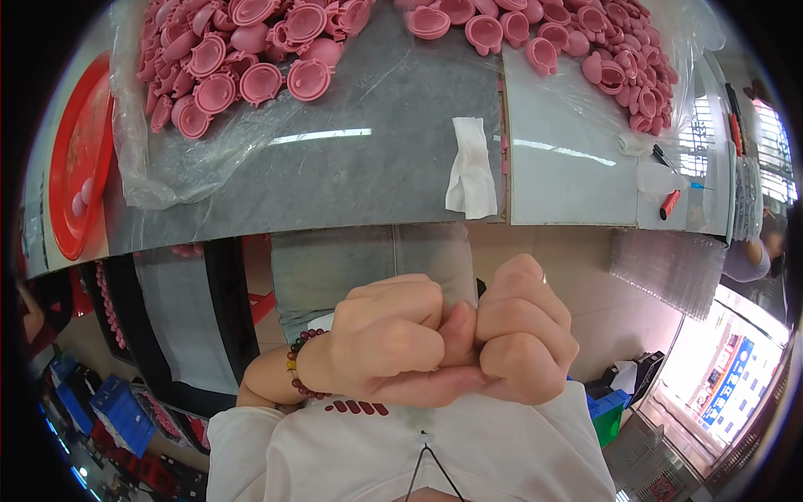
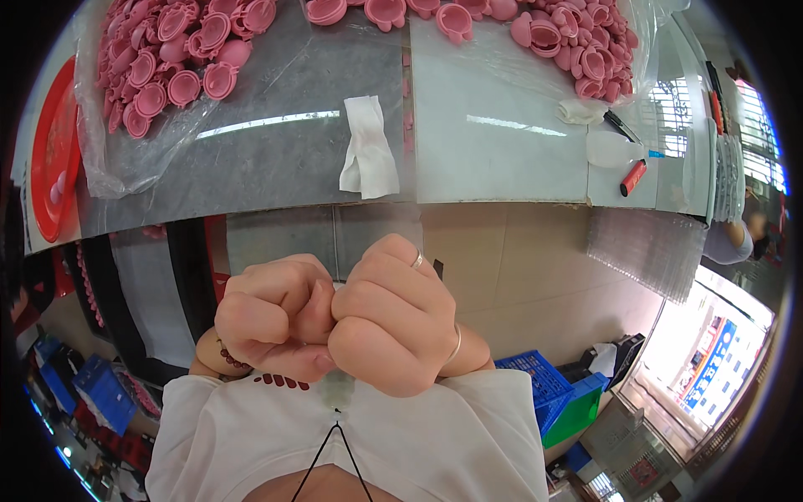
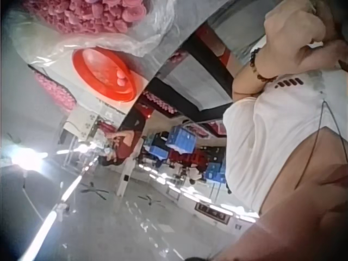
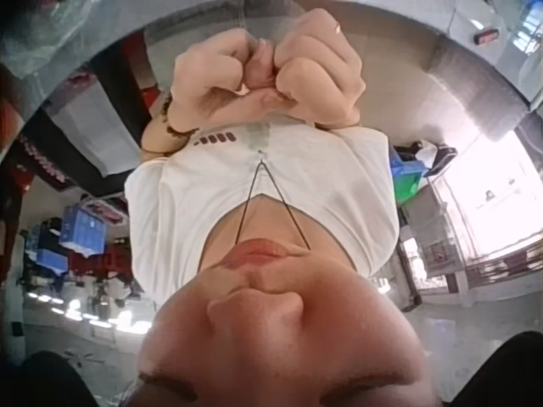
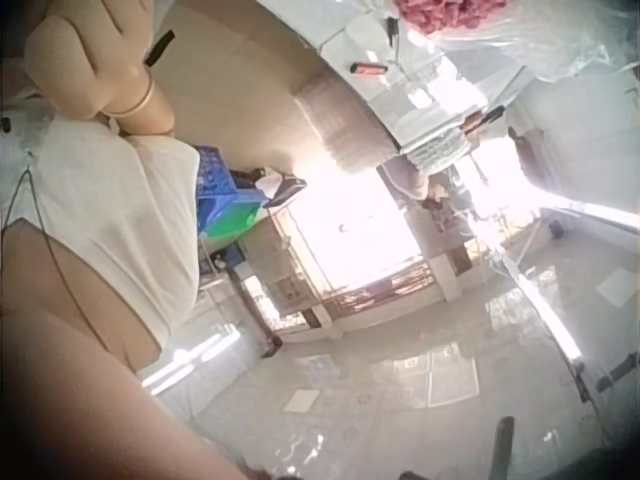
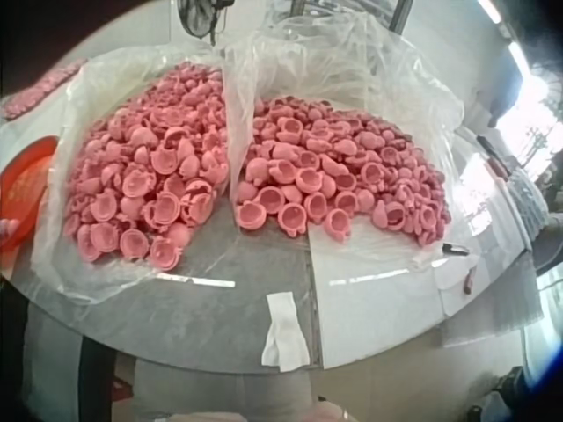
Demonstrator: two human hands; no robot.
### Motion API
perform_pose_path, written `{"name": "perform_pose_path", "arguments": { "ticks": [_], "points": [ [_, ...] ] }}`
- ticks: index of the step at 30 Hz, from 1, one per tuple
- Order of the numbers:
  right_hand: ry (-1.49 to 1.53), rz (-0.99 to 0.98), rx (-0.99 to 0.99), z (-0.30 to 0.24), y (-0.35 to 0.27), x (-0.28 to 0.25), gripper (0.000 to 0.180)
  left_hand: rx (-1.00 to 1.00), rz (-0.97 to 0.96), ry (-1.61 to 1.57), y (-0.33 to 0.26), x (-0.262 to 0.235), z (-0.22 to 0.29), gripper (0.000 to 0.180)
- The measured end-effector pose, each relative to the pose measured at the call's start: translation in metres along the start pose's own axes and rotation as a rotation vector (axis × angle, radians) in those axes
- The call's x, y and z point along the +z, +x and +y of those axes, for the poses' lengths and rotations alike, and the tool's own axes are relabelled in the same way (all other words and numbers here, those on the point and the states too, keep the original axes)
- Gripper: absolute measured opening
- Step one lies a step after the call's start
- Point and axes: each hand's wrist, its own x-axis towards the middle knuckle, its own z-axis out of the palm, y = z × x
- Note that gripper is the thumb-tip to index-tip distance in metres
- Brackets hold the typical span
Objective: Assembling small pink plastic toy components by applying a liquid adhesive from a squeeze bottle and joining parts.
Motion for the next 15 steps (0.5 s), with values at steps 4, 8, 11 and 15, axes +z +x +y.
{"name": "perform_pose_path", "arguments": {
  "ticks": [4,8,11,15],
  "points": [
    [0.007,0.004,-0.001,0.0000,0.0000,0.0008,0.029,-0.022,-0.009,-0.006,0.0034,0.0002,0.0021,0.040],
    [0.013,0.009,0.007,-0.0011,0.0002,0.0022,0.029,0.008,-0.036,-0.025,0.0045,0.0002,0.0001,0.039],
    [0.019,0.015,0.016,-0.0014,0.0001,0.0024,0.029,0.033,0.013,-0.053,0.0024,0.0017,-0.0013,0.035],
    [0.025,0.009,0.017,-0.0018,0.0004,0.0018,0.029,0.038,-0.011,-0.059,0.0038,0.0003,-0.0011,0.036]
  ]
}}
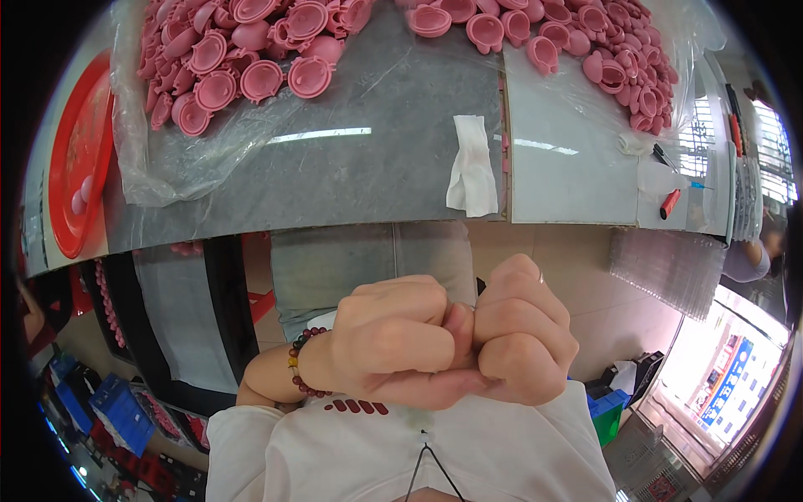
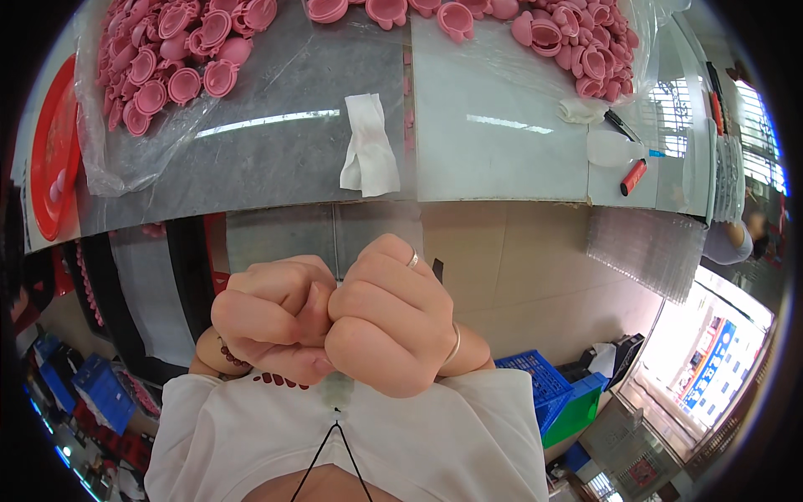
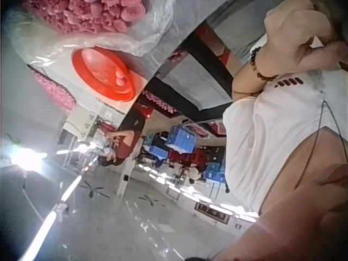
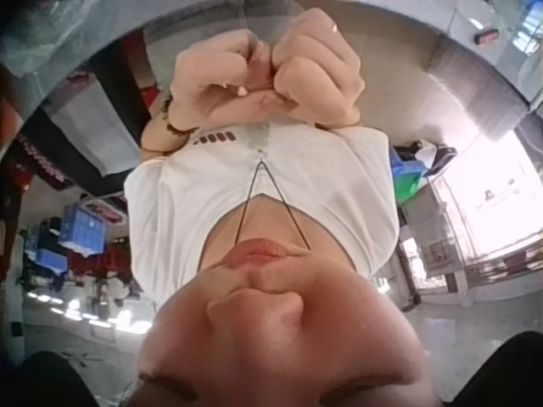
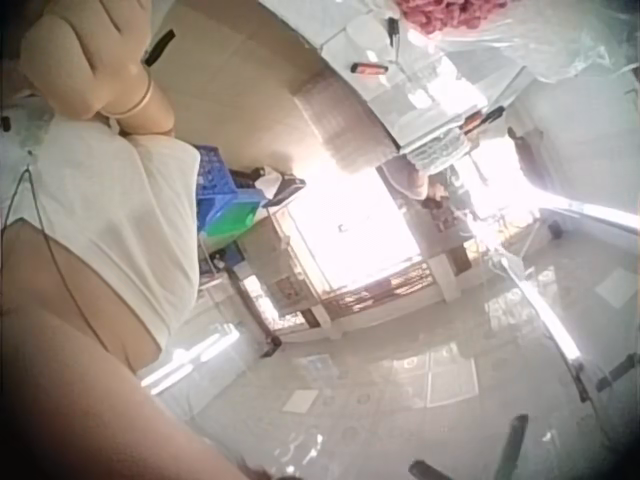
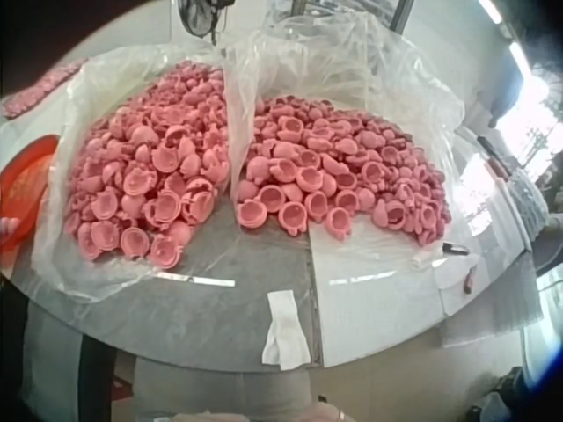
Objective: Assembling small pink plastic toy components by applying a liquid adhesive from a squeeze bottle and joining parts.
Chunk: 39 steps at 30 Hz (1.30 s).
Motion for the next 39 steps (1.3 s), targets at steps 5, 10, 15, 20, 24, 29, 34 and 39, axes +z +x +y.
{"name": "perform_pose_path", "arguments": {
  "ticks": [5,10,15,20,24,29,34,39],
  "points": [
    [0.015,0.013,0.011,-0.0011,-0.0007,0.0020,0.030,0.020,-0.049,-0.019,0.0044,0.0003,-0.0001,0.037],
    [0.029,0.015,0.018,-0.0007,-0.0001,0.0023,0.029,0.020,-0.063,-0.009,0.0030,-0.0018,0.0001,0.038],
    [0.042,-0.006,0.010,-0.0001,-0.0011,0.0018,0.029,0.013,-0.091,0.011,0.0039,-0.0033,0.0005,0.040],
    [0.078,0.023,0.042,-0.0018,-0.0001,0.0043,0.029,0.034,-0.041,-0.027,0.0035,-0.0010,-0.0007,0.041],
    [0.079,0.020,0.055,-0.0043,-0.0010,0.0037,0.029,0.030,-0.077,0.019,0.0034,-0.0015,0.0012,0.045],
    [0.096,-0.008,0.055,-0.0028,-0.0002,0.0030,0.029,0.014,-0.029,0.006,0.0025,0.0003,0.0013,0.045],
    [0.099,0.011,0.051,-0.0026,-0.0006,0.0043,0.029,-0.019,-0.078,-0.012,0.0038,-0.0022,0.0028,0.045],
    [0.099,0.022,0.042,-0.0026,-0.0011,0.0061,0.030,-0.013,-0.055,-0.017,0.0039,-0.0028,0.0034,0.045]
  ]
}}
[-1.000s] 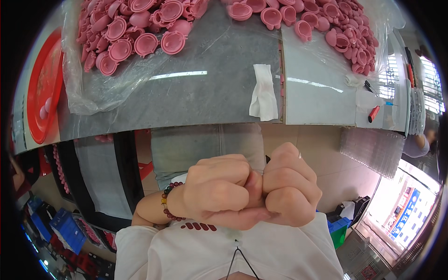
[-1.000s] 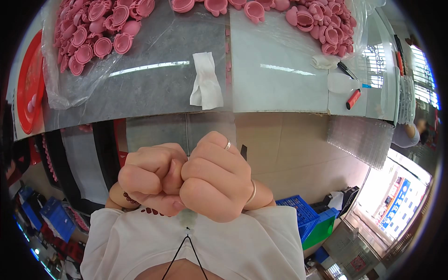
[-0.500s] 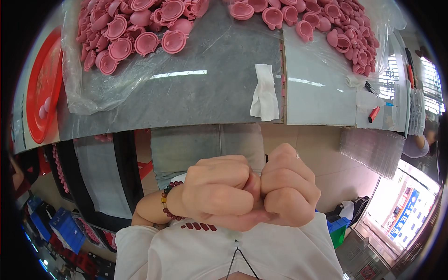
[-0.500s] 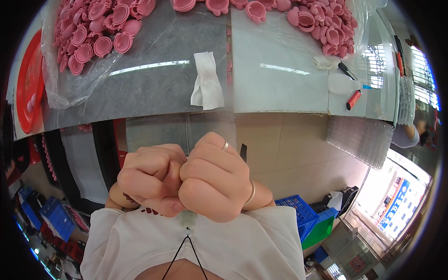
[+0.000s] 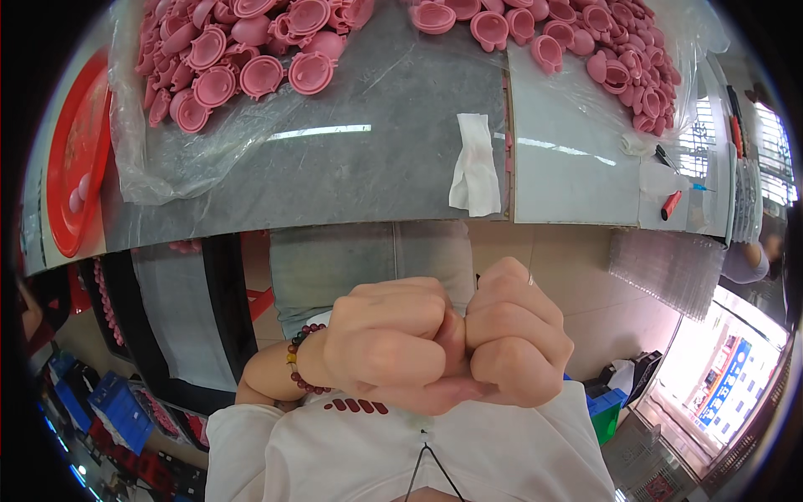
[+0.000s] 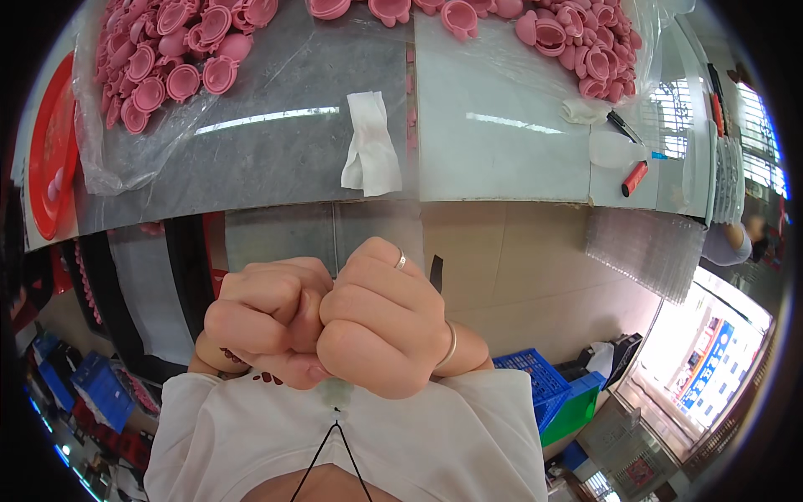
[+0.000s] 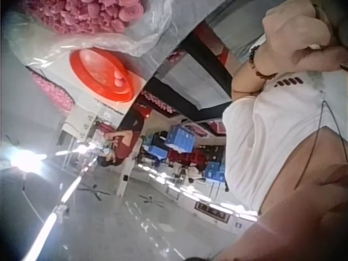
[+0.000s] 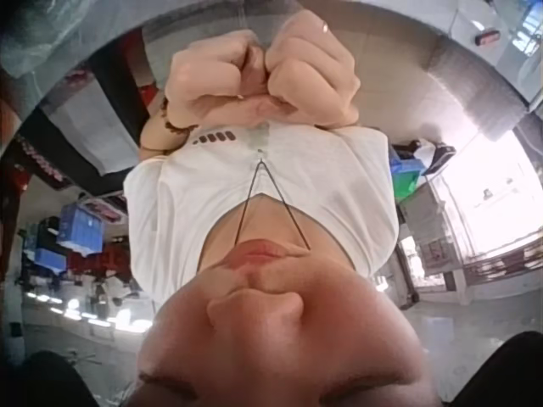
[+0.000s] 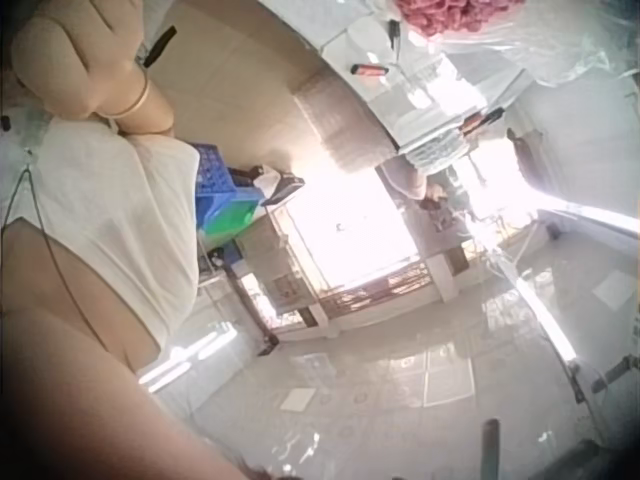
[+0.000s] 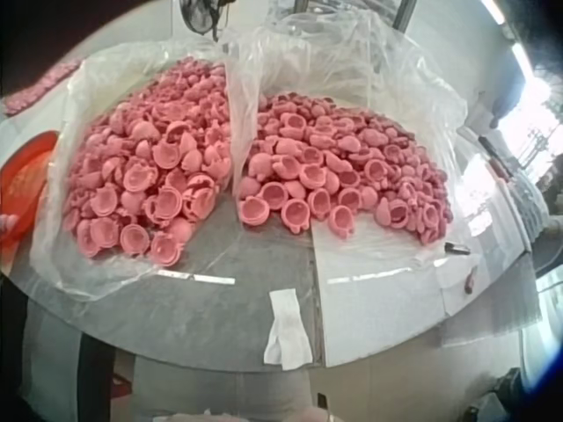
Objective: Assembling small pink plastic toy components by applying a liquid adhesive from a squeeze bottle and joining parts.
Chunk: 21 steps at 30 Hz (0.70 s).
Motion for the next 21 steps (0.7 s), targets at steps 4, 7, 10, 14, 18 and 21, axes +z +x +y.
{"name": "perform_pose_path", "arguments": {
  "ticks": [4,7,10,14,18,21],
  "points": [
    [-0.019,0.021,-0.006,0.0003,-0.0020,0.0000,0.030,0.001,-0.030,0.012,0.0013,-0.0002,-0.0011,0.047],
    [-0.014,0.009,0.006,-0.0001,-0.0008,-0.0005,0.030,-0.006,-0.001,0.000,0.0006,0.0020,-0.0006,0.047],
    [0.009,0.004,0.008,0.0001,0.0003,-0.0002,0.029,-0.020,0.006,0.002,0.0003,0.0018,0.0000,0.048],
    [-0.013,-0.001,-0.003,-0.0001,-0.0001,-0.0006,0.028,-0.018,0.029,-0.013,-0.0003,0.0033,-0.0005,0.047],
    [-0.024,0.009,-0.016,0.0000,-0.0004,-0.0005,0.028,0.003,0.033,0.017,-0.0001,0.0040,-0.0007,0.046],
    [-0.012,0.010,-0.017,-0.0002,-0.0010,0.0002,0.028,-0.008,-0.020,0.018,0.0014,0.0023,0.0002,0.046]
  ]
}}
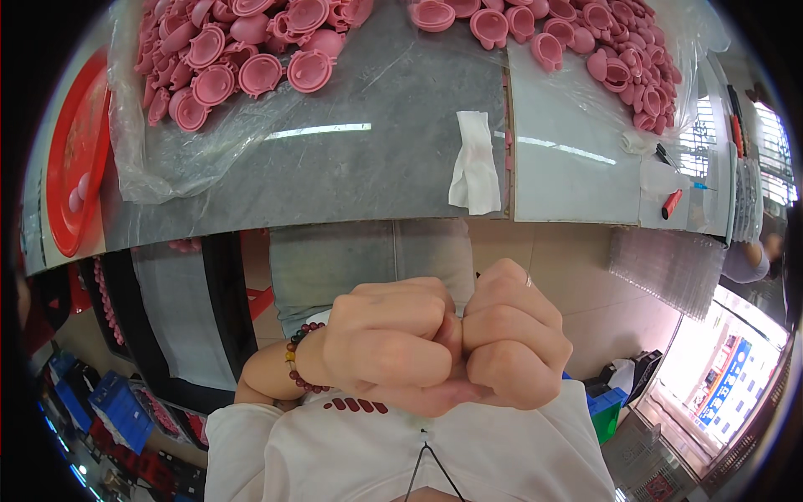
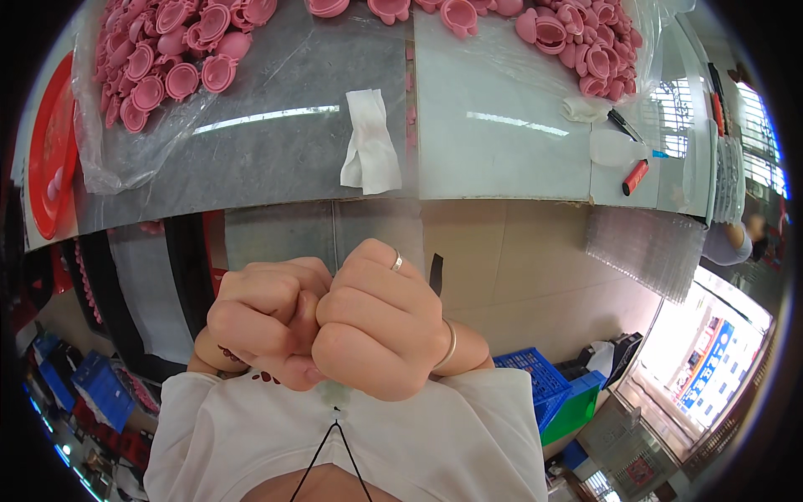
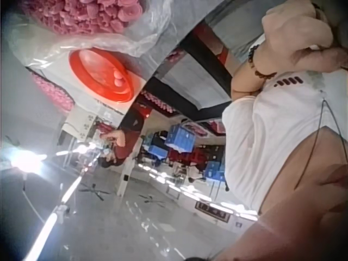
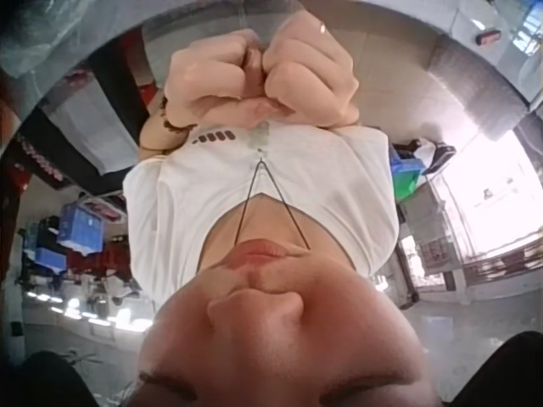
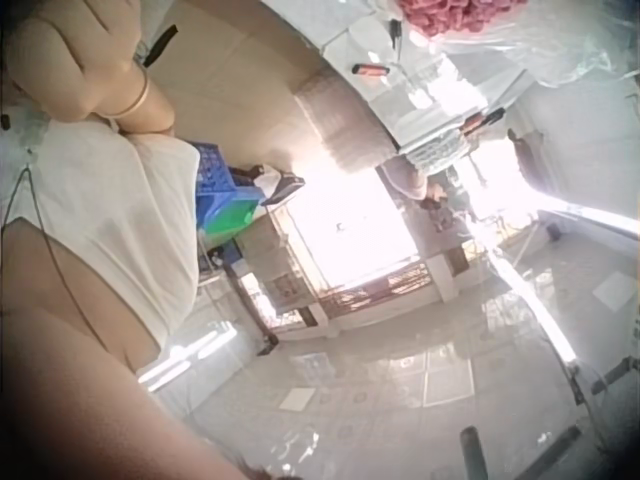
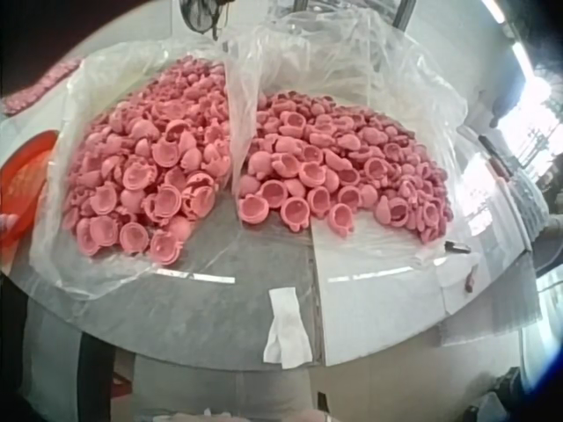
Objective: Assembling small pink plastic toy components by applying a liquid adhesive from a squeeze bottle and joining parts.
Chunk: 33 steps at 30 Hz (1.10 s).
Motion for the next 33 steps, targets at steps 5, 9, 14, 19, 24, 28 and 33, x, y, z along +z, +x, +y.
{"name": "perform_pose_path", "arguments": {
  "ticks": [5,9,14,19,24,28,33],
  "points": [
    [0.009,-0.017,0.009,-0.0006,0.0016,-0.0010,0.028,0.022,0.035,-0.034,-0.0015,0.0010,-0.0012,0.046],
    [-0.007,0.015,-0.009,0.0001,0.0004,0.0007,0.027,-0.008,-0.015,-0.012,-0.0003,-0.0010,0.0002,0.047],
    [0.002,-0.014,-0.001,-0.0004,0.0015,0.0001,0.027,0.011,0.037,-0.061,-0.0014,-0.0001,-0.0005,0.045],
    [-0.005,-0.003,-0.010,0.0000,0.0014,0.0004,0.026,0.012,0.006,-0.047,-0.0005,-0.0009,-0.0010,0.042],
    [0.045,-0.005,-0.037,0.0020,0.0027,0.0019,0.033,0.064,0.051,-0.083,-0.0029,0.0004,-0.0049,0.039],
    [0.017,0.014,-0.037,0.0020,0.0021,0.0031,0.033,0.032,-0.004,-0.082,-0.0013,-0.0024,-0.0031,0.042],
    [0.032,-0.009,-0.019,0.0006,0.0032,0.0028,0.033,0.026,0.030,-0.129,-0.0017,-0.0018,-0.0014,0.041]
  ]
}}
